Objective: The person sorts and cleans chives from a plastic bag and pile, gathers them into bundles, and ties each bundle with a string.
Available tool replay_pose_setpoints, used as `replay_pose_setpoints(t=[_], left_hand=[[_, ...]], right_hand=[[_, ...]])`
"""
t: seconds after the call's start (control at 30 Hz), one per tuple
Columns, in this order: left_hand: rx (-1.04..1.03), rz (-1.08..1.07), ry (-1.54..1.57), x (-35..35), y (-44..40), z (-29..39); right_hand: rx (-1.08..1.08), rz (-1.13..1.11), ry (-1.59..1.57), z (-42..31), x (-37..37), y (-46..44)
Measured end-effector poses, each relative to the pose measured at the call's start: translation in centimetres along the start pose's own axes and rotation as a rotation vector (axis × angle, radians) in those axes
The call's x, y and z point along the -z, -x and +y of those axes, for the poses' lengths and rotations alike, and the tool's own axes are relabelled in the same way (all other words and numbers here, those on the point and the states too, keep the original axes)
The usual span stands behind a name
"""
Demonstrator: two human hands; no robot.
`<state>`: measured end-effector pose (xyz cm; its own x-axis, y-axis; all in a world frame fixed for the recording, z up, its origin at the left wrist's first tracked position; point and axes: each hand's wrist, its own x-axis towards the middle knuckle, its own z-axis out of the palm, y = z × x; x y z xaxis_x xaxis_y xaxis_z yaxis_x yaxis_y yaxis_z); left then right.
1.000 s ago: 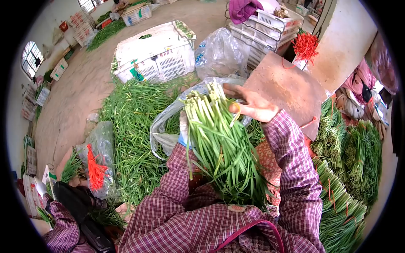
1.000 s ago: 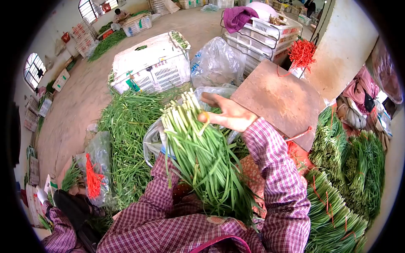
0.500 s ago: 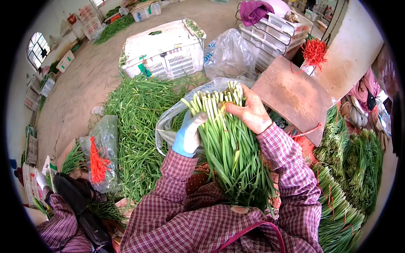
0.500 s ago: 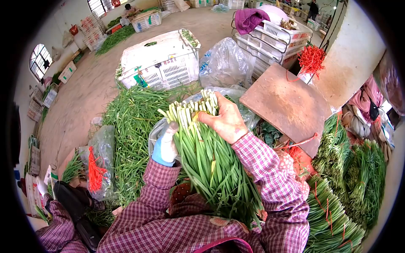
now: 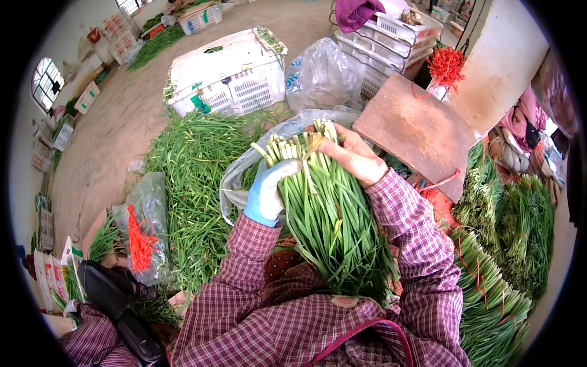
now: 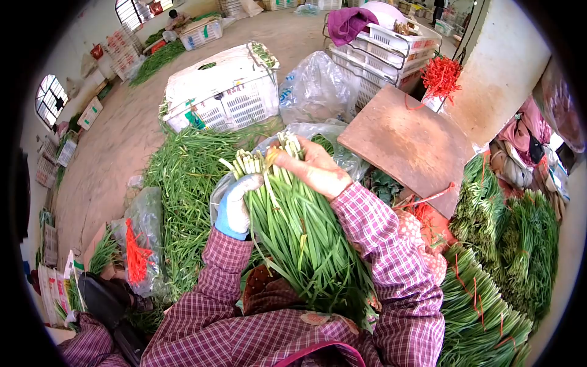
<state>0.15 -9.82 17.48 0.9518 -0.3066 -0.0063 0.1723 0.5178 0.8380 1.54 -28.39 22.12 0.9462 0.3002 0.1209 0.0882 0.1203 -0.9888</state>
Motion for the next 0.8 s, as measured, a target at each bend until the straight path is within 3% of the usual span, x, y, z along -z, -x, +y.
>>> replay_pose_setpoints(t=[0.07, 0.13, 0.2, 0.27, 0.37, 0.47, 0.53, 0.6, 0.7, 0.8], left_hand=[[-0.053, -0.027, -0.002, -0.1, -0.2, -0.3], [-0.079, -0.001, -0.037, -0.4, -0.8, -0.6], [-0.070, -0.003, -0.031, -0.7, -0.8, -0.6], [-0.011, -0.013, 0.042, -0.6, -0.9, -0.4], [0.001, 0.022, 0.132, -0.7, -0.9, -0.4], [0.113, 0.030, 0.243, 0.2, -1.2, -0.8], [0.072, 0.014, 0.188, -0.1, -1.2, 0.1], [-0.086, 0.008, 0.176, 1.1, -2.1, 0.7], [-0.234, -0.085, 0.250, 3.1, -3.1, 4.1], [-0.272, -0.084, 0.344, 7.0, -4.2, 8.5]], right_hand=[[0.118, -0.077, 0.041, 0.3, -0.2, 0.0], [0.036, -0.125, -0.055, -0.3, -0.4, 0.2], [0.020, 0.020, 0.173, -0.6, -0.4, 0.1], [-0.010, 0.089, 0.192, -0.7, -0.2, 0.1], [0.025, 0.151, -0.121, -0.3, 0.2, 0.2], [0.010, 0.199, -0.076, -0.5, 0.6, 0.3], [0.003, 0.207, 0.021, -0.7, 1.7, 0.2], [0.055, 0.245, -0.151, -1.5, 3.0, 0.2], [0.087, 0.515, -0.143, -4.1, 7.8, 1.3], [0.279, 0.801, 0.175, -6.1, 13.6, 3.3]])
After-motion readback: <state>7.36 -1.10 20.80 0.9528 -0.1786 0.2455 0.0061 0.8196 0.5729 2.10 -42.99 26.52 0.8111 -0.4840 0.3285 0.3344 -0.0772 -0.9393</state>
